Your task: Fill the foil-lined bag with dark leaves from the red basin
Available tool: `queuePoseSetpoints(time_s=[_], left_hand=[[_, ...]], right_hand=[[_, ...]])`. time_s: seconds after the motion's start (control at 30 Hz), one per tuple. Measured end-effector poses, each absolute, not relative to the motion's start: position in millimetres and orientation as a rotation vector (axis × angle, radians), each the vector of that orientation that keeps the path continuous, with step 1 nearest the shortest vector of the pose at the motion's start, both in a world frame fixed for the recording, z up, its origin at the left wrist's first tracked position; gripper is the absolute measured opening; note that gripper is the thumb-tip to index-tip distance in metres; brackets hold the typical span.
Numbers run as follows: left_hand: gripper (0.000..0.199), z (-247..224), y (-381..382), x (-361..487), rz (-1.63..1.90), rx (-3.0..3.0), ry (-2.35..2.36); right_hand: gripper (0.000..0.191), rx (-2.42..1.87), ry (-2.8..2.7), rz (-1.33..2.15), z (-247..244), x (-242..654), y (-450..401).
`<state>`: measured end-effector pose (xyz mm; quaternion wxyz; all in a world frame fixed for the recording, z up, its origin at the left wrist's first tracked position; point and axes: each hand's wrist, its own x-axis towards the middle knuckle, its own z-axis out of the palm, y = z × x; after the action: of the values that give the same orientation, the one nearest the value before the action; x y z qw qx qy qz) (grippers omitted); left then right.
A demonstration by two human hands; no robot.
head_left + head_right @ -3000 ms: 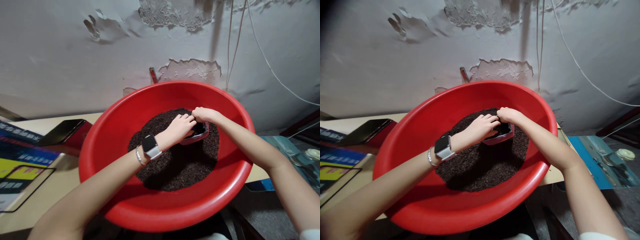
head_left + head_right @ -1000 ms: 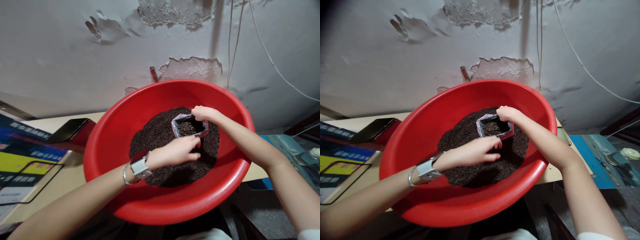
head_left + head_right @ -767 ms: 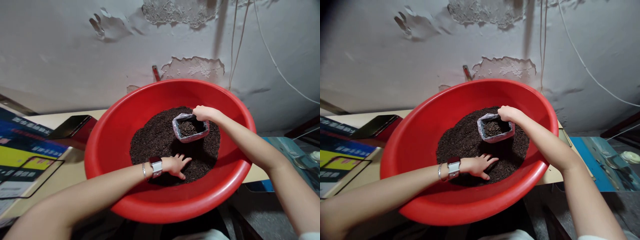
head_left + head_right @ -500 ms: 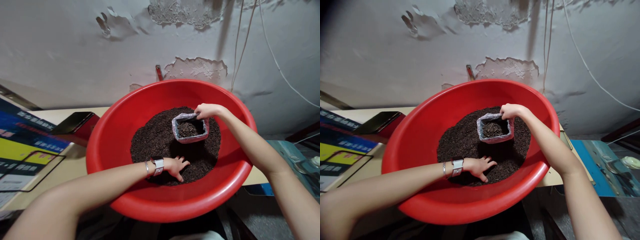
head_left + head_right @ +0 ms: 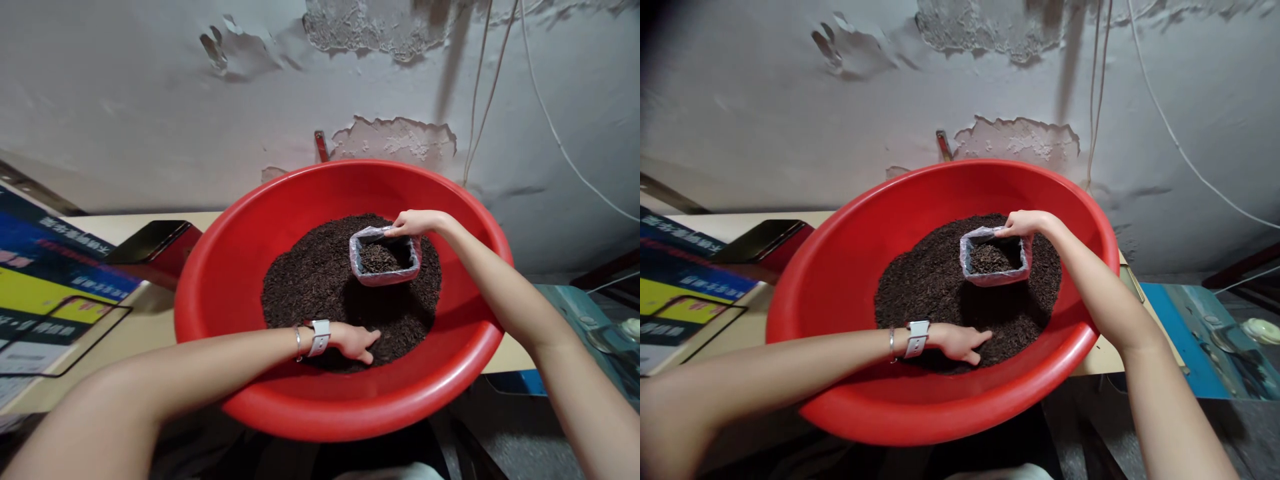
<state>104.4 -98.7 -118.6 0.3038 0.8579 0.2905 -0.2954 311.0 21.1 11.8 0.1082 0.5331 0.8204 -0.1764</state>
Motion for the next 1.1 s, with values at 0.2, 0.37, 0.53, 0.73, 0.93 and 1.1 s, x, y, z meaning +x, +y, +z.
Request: queuePoseSetpoints(time_s=[0.2,0.37,0.53,0.73,0.93,1.1], left_hand=[[0.023,-28.5,-95.4,126.6,-0.022,2.468,0.661],[0.025,-0.2,-61.2,138.9,0.263,2.861,0.924],[0.037,-2.3,-34.8,140.3,0.133,3.117,0.911],[0.021,-5.2,-67.2,120.2,0.191,2.953,0.798],[0.069,-93.0,-100.5,98.4,-0.526,2.658,0.561],[0.081,-139.3,-101.3,115.6,-0.454,2.44,0.637]], right_hand=[[0.054,1.595,2.402,-0.578,11.6,311.1,19.9],[0.037,1.584,2.405,-0.634,12.1,310.3,17.2],[0.036,1.608,2.384,-0.609,12.7,309.6,16.4],[0.047,1.596,2.404,-0.555,9.2,310.7,21.5],[0.058,1.636,2.387,-0.596,8.2,310.3,21.5],[0.059,1.621,2.387,-0.59,8.4,309.4,21.5]])
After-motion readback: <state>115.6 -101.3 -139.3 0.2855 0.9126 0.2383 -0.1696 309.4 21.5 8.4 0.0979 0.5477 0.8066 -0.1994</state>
